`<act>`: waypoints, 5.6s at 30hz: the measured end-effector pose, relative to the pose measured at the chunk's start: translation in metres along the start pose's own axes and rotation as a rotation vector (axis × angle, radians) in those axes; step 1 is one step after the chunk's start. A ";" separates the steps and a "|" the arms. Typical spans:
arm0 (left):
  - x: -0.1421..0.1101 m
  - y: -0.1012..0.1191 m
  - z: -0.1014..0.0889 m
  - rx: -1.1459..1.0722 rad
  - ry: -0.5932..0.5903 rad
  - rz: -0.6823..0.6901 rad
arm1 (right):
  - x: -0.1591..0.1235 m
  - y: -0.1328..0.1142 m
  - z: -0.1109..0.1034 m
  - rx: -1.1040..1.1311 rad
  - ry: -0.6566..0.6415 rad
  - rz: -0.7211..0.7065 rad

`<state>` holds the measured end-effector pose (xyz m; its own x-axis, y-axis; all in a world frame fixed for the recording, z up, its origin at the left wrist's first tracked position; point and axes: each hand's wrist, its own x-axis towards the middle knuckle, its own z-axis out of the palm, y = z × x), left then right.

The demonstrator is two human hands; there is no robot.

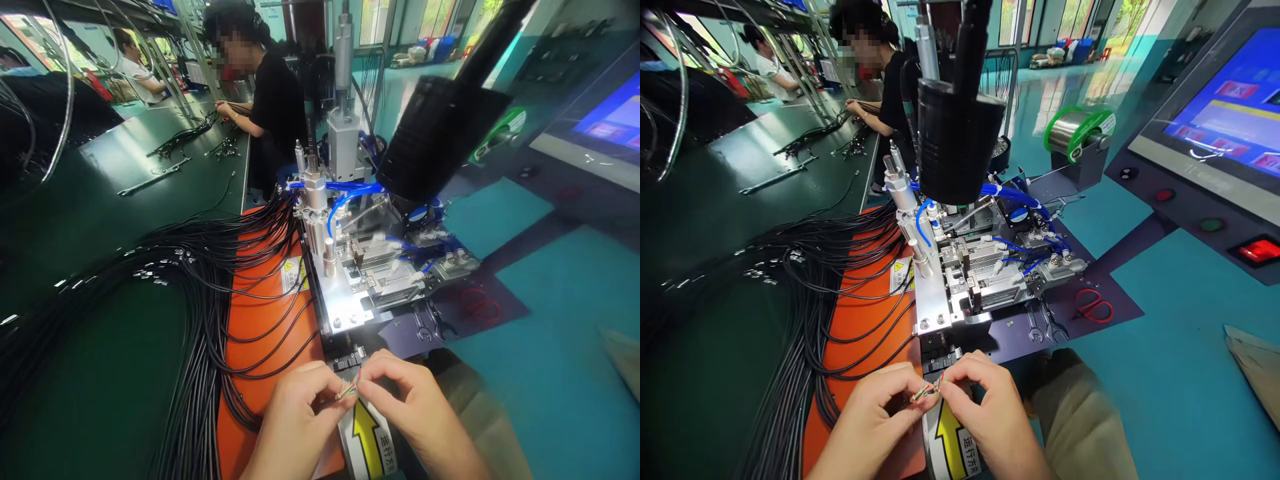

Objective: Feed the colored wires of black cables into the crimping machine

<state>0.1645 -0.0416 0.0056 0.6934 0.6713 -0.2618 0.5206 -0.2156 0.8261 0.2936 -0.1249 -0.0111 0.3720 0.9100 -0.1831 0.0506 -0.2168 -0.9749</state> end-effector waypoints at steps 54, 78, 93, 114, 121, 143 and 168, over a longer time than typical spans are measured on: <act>-0.004 0.003 0.002 -0.093 0.031 0.060 | 0.000 -0.001 -0.006 -0.165 -0.103 -0.121; -0.006 0.001 0.007 0.022 0.107 0.056 | -0.005 0.005 -0.001 -0.033 -0.011 0.021; -0.008 0.003 0.007 0.000 0.159 0.091 | -0.010 0.008 0.007 -0.370 0.058 -0.356; -0.003 0.001 0.011 -0.036 0.242 0.154 | -0.002 0.023 0.020 -0.360 0.167 -0.490; 0.008 -0.013 0.004 -0.009 0.145 0.121 | 0.020 0.045 -0.001 -0.401 0.152 -0.513; 0.023 -0.019 -0.002 0.992 0.006 0.666 | 0.021 0.057 -0.006 -0.358 0.058 -0.251; 0.035 -0.003 -0.009 1.144 -0.116 0.624 | 0.041 0.050 -0.015 -0.321 -0.048 -0.248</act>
<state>0.1829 -0.0112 -0.0022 0.9790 0.1875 -0.0802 0.1838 -0.9816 -0.0507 0.3257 -0.1034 -0.0652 0.2686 0.9625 0.0393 0.4226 -0.0810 -0.9027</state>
